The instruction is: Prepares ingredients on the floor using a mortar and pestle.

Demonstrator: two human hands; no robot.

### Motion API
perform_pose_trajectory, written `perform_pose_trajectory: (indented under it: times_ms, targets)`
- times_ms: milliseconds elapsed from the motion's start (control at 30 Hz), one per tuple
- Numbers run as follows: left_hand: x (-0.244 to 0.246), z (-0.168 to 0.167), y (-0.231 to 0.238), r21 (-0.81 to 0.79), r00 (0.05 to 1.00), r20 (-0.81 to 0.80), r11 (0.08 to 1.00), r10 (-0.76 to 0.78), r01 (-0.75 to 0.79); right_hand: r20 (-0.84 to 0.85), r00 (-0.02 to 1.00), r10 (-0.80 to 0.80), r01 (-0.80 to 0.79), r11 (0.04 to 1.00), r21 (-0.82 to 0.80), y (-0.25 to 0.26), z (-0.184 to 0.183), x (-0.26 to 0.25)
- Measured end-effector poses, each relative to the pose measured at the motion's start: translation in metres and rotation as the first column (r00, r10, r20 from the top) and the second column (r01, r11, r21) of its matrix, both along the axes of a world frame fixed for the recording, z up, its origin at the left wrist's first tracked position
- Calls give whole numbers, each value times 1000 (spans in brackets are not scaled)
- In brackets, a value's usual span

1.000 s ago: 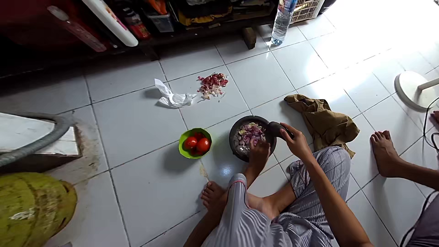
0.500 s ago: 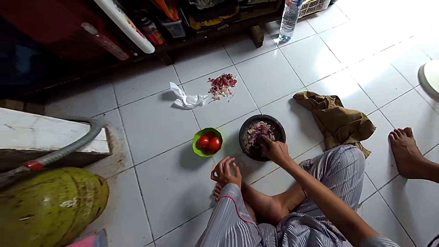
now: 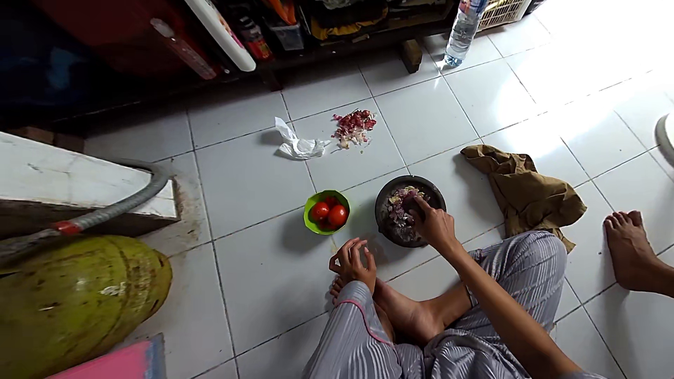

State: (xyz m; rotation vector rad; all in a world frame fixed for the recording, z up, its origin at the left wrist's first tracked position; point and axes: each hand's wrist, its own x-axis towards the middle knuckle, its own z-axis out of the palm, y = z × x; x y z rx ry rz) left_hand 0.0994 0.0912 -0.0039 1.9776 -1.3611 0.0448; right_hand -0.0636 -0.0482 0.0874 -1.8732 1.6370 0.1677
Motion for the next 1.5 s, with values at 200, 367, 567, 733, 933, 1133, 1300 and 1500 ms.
perform_pose_trajectory:
  times_ms: [200,367,567,733,933,1133,1300,1500]
  targets:
    - [-3,1,-4,-45,1000,15,999,-8,8,-18,997,79,-75,987,144,-18,4,-12]
    - [-3,-4,0,-50,999,28,999,-20,21,-16,1000,24,-23,999,44,7,-6,-17]
    - [-5,4,-6,-70,999,16,997,-39,40,30,1000,0,-1,1000,29,-5,15,-19]
    - [1,-7,0,-100,999,36,995,-20,24,-20,999,35,-33,996,83,7,-15,-22]
    - [-3,3,-1,-89,999,33,996,-23,26,4,1000,-20,20,1000,3,9,9,-22]
    - [-2,-3,-6,-130,999,47,991,-6,12,-48,997,66,-61,993,102,-1,-2,-22]
    - [-2,0,1,-94,999,46,995,-29,33,1,999,39,-39,999,9,13,-13,-21]
    - [-4,0,-3,-119,999,41,993,-23,27,-16,1000,8,-7,998,60,5,1,-18]
